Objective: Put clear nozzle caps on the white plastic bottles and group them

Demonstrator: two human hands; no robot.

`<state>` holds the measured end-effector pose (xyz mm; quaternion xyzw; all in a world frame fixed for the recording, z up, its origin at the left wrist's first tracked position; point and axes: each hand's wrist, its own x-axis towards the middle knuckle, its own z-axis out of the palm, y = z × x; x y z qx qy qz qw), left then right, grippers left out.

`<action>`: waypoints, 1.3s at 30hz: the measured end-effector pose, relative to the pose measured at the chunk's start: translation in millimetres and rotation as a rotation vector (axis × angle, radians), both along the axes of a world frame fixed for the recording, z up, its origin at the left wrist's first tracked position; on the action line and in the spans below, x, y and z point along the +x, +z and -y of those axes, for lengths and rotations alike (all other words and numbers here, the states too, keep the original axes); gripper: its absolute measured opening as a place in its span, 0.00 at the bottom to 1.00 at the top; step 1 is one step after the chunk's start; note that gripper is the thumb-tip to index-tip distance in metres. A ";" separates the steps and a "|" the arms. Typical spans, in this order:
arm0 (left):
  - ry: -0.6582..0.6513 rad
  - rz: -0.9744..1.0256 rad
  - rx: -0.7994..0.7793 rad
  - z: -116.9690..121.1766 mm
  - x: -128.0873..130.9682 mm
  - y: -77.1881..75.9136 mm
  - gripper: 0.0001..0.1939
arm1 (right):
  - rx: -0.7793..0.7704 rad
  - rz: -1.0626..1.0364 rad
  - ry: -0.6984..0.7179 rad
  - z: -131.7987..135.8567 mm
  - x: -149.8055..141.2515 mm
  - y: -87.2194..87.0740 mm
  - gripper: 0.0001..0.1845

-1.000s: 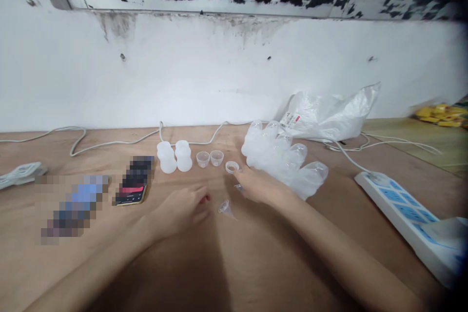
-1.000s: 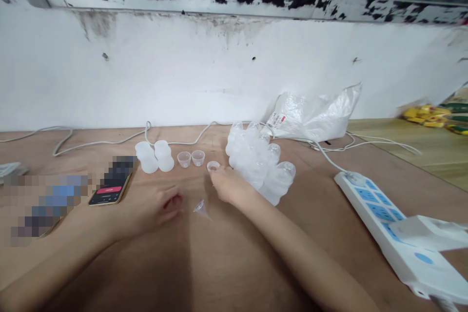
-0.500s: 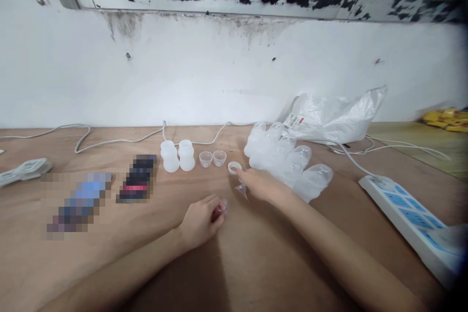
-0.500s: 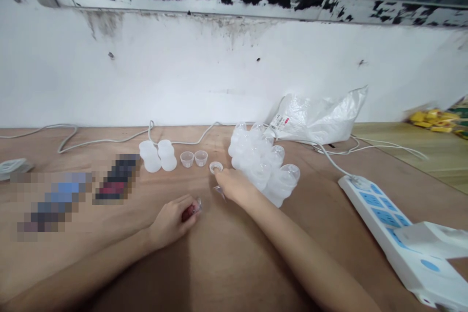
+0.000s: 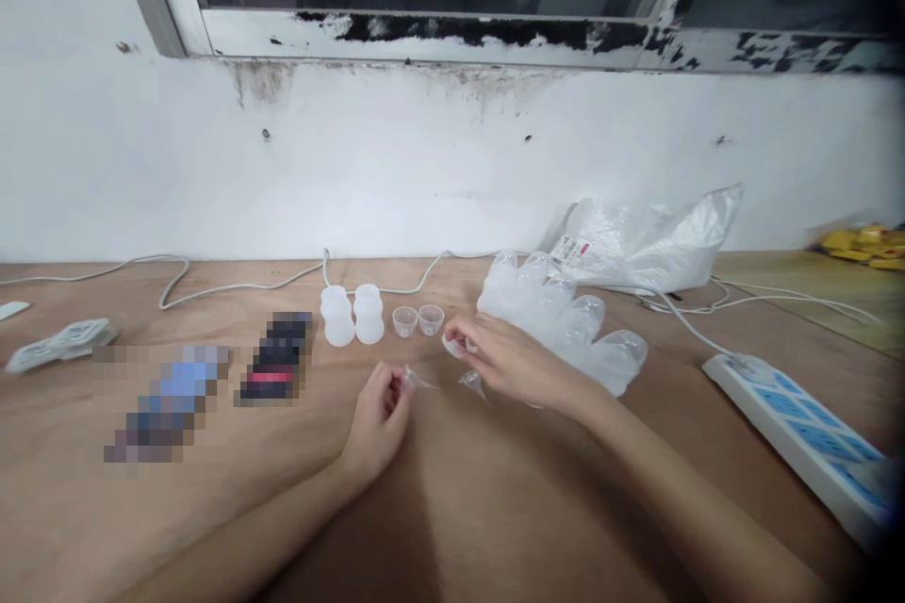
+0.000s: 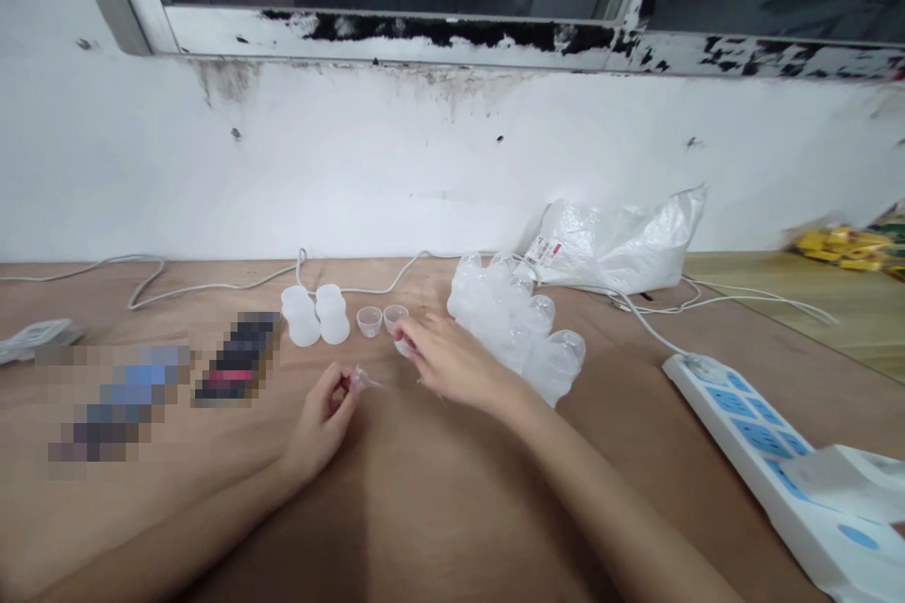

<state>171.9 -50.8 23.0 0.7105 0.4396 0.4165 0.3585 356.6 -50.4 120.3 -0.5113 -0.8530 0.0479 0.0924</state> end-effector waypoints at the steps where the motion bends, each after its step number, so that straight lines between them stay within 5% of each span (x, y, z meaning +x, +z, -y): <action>1: 0.029 0.033 0.002 -0.1 -1.7 -0.6 0.08 | 0.035 -0.153 0.036 4.5 -4.2 -5.7 0.10; 8: 0.061 0.193 0.004 -2.6 -5.8 -6.8 0.08 | -0.004 -0.963 -0.037 19.8 -26.8 -90.7 0.02; 12: -0.022 0.233 -0.001 -12.8 -14.0 -5.6 0.09 | 0.035 -1.075 0.053 25.4 -31.3 -113.7 0.02; 16: 0.008 0.310 -0.054 -25.5 -23.0 -7.0 0.09 | 0.044 -1.051 0.093 27.4 -32.1 -115.6 0.12; 22: 0.034 0.326 -0.138 -34.9 -23.6 -13.0 0.11 | -0.007 -1.304 -0.029 1.4 -46.2 -107.4 0.10; 30: 0.070 0.336 -0.247 -34.4 -24.0 -9.7 0.13 | -0.455 -1.758 -0.015 -10.3 -54.1 -108.1 0.10; 39: 0.031 0.316 -0.166 -31.4 -25.4 -11.2 0.10 | -0.407 -1.746 -0.039 -13.6 -51.4 -110.6 0.14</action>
